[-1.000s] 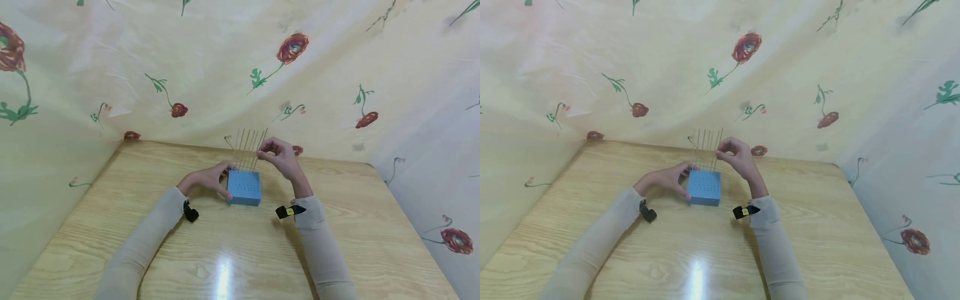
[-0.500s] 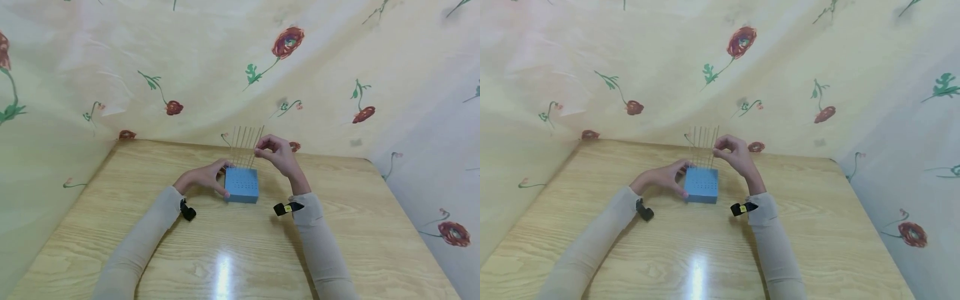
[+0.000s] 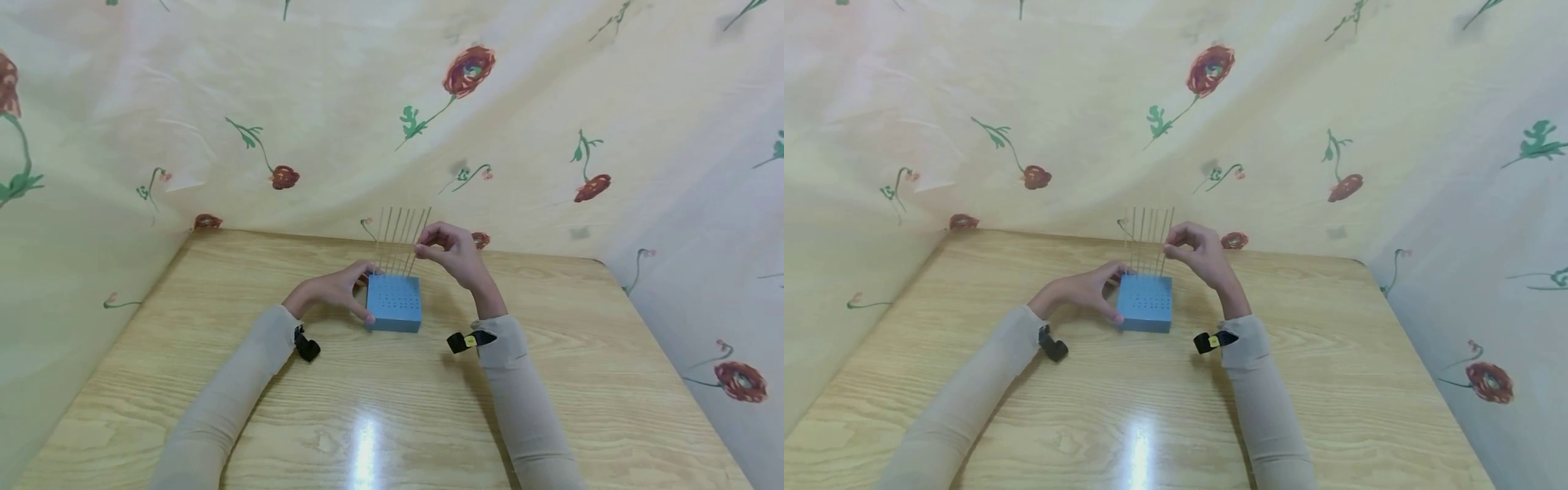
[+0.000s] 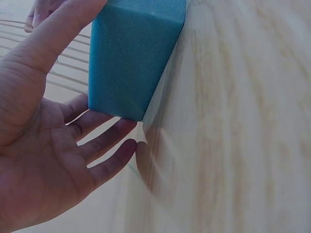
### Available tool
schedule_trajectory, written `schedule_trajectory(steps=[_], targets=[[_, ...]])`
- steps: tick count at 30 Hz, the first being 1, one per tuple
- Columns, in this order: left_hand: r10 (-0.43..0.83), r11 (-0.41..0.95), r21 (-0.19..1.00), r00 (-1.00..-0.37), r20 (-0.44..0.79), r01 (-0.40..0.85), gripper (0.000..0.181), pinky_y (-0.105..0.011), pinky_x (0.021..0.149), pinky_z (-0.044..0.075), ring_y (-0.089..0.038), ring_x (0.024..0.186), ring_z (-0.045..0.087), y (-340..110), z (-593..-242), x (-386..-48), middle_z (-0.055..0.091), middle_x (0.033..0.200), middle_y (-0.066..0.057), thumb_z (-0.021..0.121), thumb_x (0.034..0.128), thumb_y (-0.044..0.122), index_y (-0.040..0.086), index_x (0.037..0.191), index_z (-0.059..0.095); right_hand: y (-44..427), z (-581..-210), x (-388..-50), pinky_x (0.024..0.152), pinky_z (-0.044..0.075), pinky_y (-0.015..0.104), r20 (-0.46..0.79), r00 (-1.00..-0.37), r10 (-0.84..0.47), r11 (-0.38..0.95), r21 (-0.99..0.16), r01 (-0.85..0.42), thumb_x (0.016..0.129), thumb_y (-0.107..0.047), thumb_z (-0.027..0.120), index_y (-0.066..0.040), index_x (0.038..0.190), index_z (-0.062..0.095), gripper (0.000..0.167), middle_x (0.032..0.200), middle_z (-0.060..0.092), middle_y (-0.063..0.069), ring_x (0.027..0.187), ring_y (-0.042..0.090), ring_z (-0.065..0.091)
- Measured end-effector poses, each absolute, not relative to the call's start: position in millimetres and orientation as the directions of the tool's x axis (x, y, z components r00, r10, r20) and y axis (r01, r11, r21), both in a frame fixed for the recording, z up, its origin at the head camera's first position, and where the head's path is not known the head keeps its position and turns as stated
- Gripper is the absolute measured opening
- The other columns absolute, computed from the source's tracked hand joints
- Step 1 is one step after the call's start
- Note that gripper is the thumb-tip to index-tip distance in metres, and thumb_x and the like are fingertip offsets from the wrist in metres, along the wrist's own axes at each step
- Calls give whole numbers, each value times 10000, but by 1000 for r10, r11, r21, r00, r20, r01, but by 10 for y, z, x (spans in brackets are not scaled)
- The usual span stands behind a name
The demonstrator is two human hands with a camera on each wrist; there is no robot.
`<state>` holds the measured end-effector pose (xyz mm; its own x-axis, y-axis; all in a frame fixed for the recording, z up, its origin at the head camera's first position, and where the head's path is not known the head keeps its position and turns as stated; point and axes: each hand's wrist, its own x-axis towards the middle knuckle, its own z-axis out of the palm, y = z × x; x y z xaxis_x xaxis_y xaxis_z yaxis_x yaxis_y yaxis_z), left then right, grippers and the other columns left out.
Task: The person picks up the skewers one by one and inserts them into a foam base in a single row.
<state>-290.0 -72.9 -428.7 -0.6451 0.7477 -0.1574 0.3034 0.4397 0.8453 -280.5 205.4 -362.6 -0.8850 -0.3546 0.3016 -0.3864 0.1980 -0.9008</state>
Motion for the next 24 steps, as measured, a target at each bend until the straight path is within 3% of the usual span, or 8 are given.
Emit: schedule_trajectory(steps=[24], targets=[[739,447,844,-654,-162,296,1029,-489,1217,306,-328,1456,337,-711,-4286,-2906,286,1583,-127,923,758,272,99,1549,287,2056,-3630,-2814,813,612,296,297,-881,-368,189,-904,-384,935,2,707,88,1034,643,146,949,687,113,892,169,690]])
